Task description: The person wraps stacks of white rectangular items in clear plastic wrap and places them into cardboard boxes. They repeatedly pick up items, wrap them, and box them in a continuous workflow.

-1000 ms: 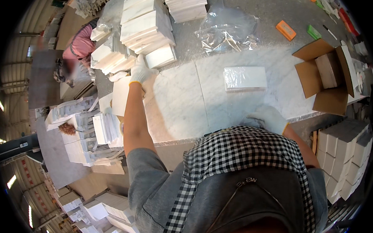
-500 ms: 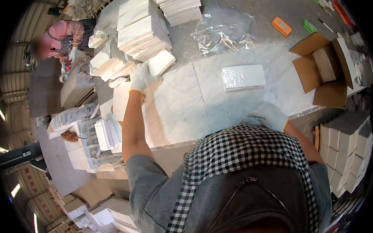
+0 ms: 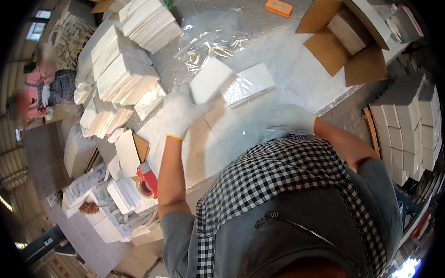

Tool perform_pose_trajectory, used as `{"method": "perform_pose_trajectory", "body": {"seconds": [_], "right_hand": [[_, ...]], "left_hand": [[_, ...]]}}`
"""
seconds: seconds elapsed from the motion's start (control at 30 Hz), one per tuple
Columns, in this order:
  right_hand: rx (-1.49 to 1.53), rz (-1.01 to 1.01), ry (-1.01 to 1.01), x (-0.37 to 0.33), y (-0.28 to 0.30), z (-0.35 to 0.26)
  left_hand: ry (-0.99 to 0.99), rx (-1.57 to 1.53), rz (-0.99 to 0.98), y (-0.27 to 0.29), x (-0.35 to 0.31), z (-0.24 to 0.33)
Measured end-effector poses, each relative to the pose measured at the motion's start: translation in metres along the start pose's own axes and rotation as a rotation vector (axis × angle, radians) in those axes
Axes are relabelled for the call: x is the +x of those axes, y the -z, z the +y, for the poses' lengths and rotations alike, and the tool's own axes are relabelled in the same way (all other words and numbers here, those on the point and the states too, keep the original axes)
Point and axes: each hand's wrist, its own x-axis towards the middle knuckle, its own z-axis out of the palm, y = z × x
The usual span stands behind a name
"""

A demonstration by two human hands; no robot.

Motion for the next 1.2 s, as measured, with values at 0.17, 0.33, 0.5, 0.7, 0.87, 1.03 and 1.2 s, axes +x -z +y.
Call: {"method": "perform_pose_trajectory", "body": {"seconds": [0.17, 0.33, 0.5, 0.7, 0.87, 1.03, 1.2], "right_hand": [[0.034, 0.125, 0.056, -0.006, -0.005, 0.002], [0.042, 0.110, 0.028, -0.007, -0.011, 0.007], [0.008, 0.014, 0.008, -0.004, 0.002, -0.001], [0.078, -0.031, -0.028, -0.005, 0.006, -0.002], [0.220, -0.082, -0.051, -0.004, 0.035, -0.028], [0.264, -0.052, 0.013, 0.002, 0.117, -0.070], [0.231, 0.070, 0.074, 0.033, 0.162, -0.077]], "left_hand": [[-0.171, 0.147, -0.087, -0.009, 0.022, 0.071], [-0.239, 0.216, -0.093, -0.019, 0.032, 0.088], [-0.267, 0.290, -0.058, -0.029, 0.032, 0.081], [-0.259, 0.236, -0.047, -0.033, 0.029, 0.081], [-0.261, 0.075, 0.019, -0.034, 0.020, 0.076], [-0.253, -0.392, 0.169, -0.028, 0.001, 0.041], [-0.103, 0.009, -0.335, -0.010, -0.015, 0.036]]}}
